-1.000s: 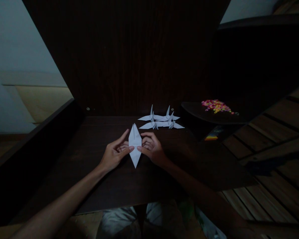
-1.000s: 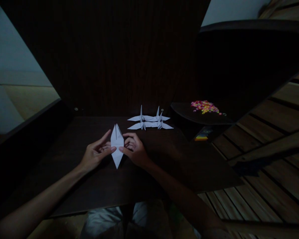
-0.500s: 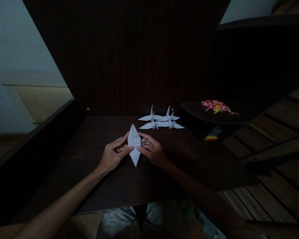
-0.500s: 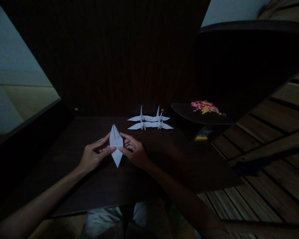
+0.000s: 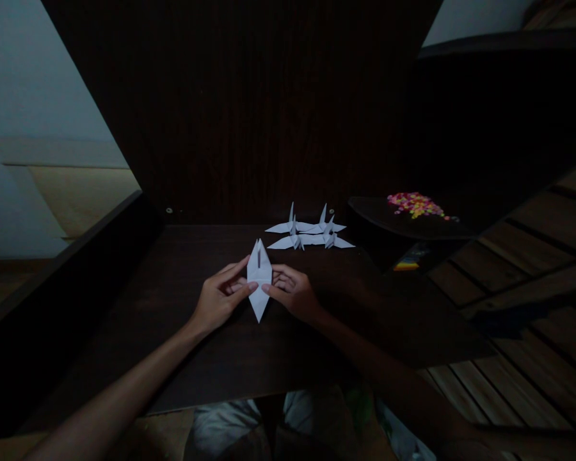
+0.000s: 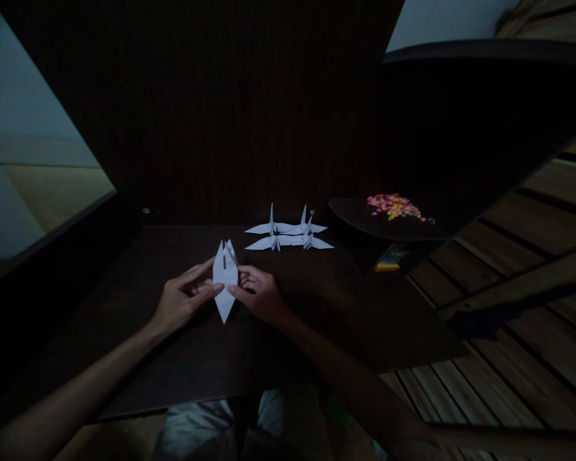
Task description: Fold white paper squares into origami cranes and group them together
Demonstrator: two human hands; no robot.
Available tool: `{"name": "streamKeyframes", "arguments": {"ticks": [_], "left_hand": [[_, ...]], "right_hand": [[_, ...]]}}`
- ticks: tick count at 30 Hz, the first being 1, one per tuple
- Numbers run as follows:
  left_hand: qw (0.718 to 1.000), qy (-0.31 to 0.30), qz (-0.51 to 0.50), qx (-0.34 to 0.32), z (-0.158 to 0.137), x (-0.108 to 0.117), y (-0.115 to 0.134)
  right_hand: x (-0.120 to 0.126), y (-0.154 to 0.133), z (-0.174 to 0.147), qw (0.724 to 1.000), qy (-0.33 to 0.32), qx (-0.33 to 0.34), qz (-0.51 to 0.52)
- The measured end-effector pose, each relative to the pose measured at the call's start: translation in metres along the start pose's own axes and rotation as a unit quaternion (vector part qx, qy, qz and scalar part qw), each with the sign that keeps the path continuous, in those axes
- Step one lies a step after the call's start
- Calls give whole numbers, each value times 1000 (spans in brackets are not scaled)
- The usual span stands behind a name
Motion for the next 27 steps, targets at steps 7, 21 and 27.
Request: {"name": "streamKeyframes", "arguments": {"ticks": [7,21,27], "left_hand": [[999,8,-37,28,1,0,-2],[994,7,100,-37,2,4,6],[998,-19,53,31,1,2,0]], "right_hand": [[2,-4,0,998,23,24,-45],[8,-20,-3,966,85,158,-185],[5,-20,-3,981,59,104,-155]]}}
Point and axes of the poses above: each hand's wrist, its own z-axis towards the middle knuckle, its own x-axis out of the back of the hand, y = z × x, the point moved 4 cm from there along z, towards the middle knuckle, and after that the axes turned 6 degrees about -x, right-handed, at the moved point
